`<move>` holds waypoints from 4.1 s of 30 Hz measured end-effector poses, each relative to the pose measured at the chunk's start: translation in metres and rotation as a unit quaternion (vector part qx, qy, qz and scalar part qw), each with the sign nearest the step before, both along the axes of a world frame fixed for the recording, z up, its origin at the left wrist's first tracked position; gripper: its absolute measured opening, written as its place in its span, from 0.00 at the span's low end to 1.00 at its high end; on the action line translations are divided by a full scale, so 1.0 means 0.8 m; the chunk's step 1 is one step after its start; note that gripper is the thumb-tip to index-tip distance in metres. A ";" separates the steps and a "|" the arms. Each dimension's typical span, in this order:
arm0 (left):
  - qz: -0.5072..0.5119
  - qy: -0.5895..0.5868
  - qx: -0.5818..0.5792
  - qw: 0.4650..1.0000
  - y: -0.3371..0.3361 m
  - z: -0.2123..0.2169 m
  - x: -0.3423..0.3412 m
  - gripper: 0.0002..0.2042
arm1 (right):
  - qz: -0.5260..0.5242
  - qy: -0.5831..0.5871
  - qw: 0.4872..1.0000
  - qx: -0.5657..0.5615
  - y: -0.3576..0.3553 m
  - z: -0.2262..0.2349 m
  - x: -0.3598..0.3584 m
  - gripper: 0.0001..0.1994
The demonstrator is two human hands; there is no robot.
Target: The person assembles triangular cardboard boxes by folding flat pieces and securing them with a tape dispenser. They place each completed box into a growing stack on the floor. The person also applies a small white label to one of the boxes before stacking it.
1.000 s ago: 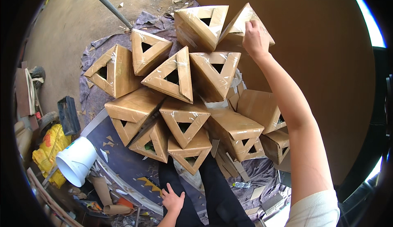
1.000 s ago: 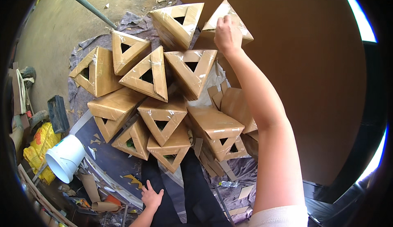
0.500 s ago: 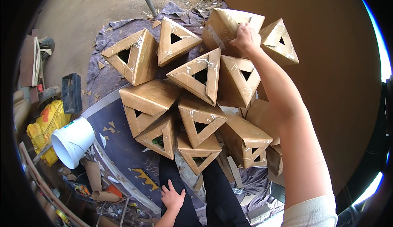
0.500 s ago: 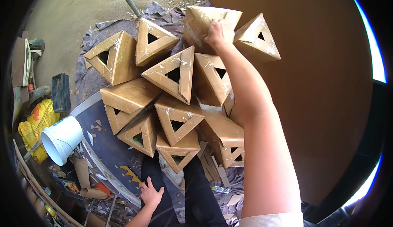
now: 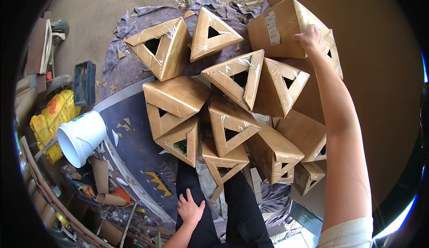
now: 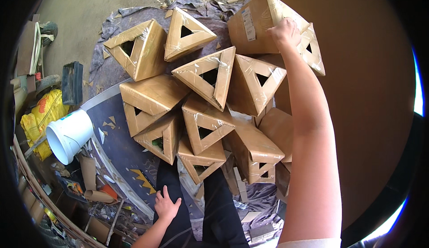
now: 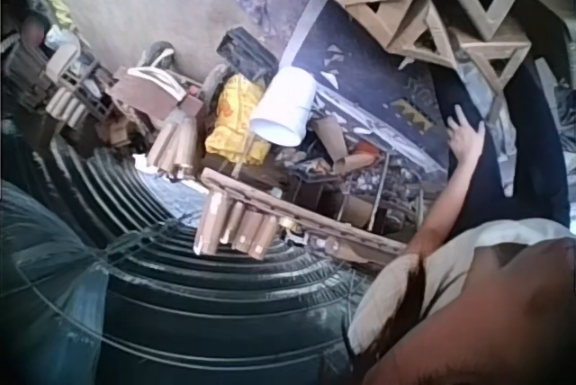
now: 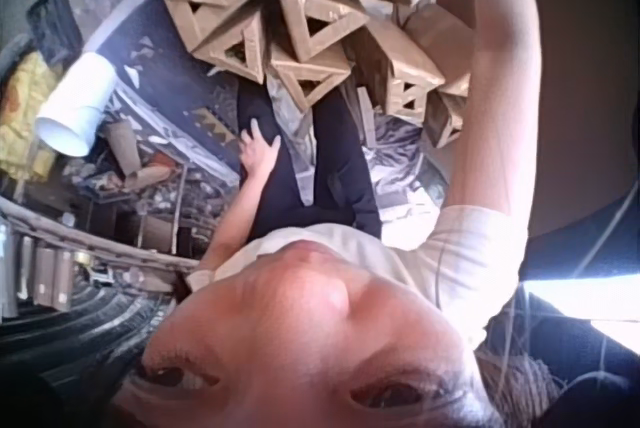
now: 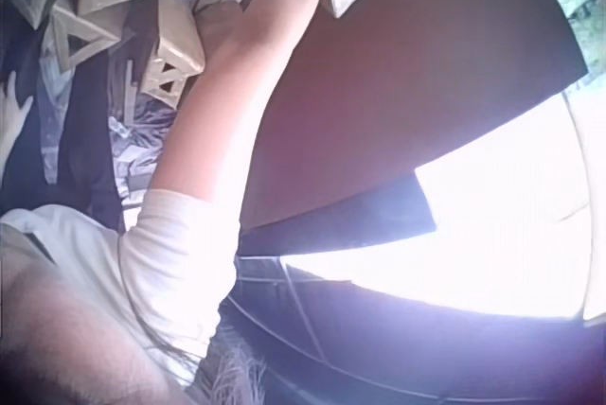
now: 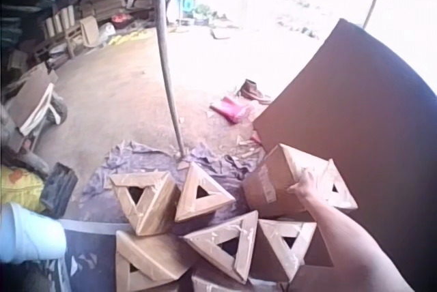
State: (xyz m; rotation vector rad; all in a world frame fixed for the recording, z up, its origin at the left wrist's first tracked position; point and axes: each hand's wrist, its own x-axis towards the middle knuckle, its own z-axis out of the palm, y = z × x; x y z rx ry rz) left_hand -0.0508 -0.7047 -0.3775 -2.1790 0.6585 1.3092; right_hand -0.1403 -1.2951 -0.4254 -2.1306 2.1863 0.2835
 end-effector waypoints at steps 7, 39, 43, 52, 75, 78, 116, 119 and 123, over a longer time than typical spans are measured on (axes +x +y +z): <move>0.012 0.002 0.001 1.000 0.005 -0.003 0.008 0.39 | -0.030 0.012 0.997 -0.074 0.001 -0.024 0.017 0.26; -0.017 0.018 -0.019 1.000 0.060 -0.006 0.031 0.36 | -0.074 -0.208 0.974 -0.058 0.316 -0.048 -0.101 0.37; -0.026 0.020 -0.025 0.999 0.057 -0.006 0.033 0.36 | -0.056 -0.245 0.968 0.024 0.316 -0.034 -0.132 0.34; -0.063 0.017 -0.011 0.998 0.052 -0.005 0.028 0.36 | -0.242 -0.179 0.947 -0.110 0.509 0.021 -0.295 0.08; -0.093 0.001 -0.002 0.996 0.062 -0.012 -0.006 0.34 | -0.257 -0.257 0.930 -0.065 0.380 0.010 -0.286 0.27; -0.098 -0.002 -0.014 0.995 0.061 -0.012 -0.010 0.34 | -0.195 -0.236 0.948 -0.091 0.338 0.016 -0.294 0.26; -0.149 0.008 0.005 0.989 0.038 -0.013 -0.036 0.33 | -0.109 -0.303 0.945 0.052 0.473 -0.060 -0.211 0.27; -0.169 0.008 0.020 0.985 0.031 -0.014 -0.037 0.33 | -0.118 -0.319 0.940 0.041 0.489 -0.065 -0.215 0.29; -0.168 0.009 0.016 0.986 0.023 -0.014 -0.042 0.33 | -0.136 -0.355 0.922 -0.077 0.426 -0.050 -0.234 0.36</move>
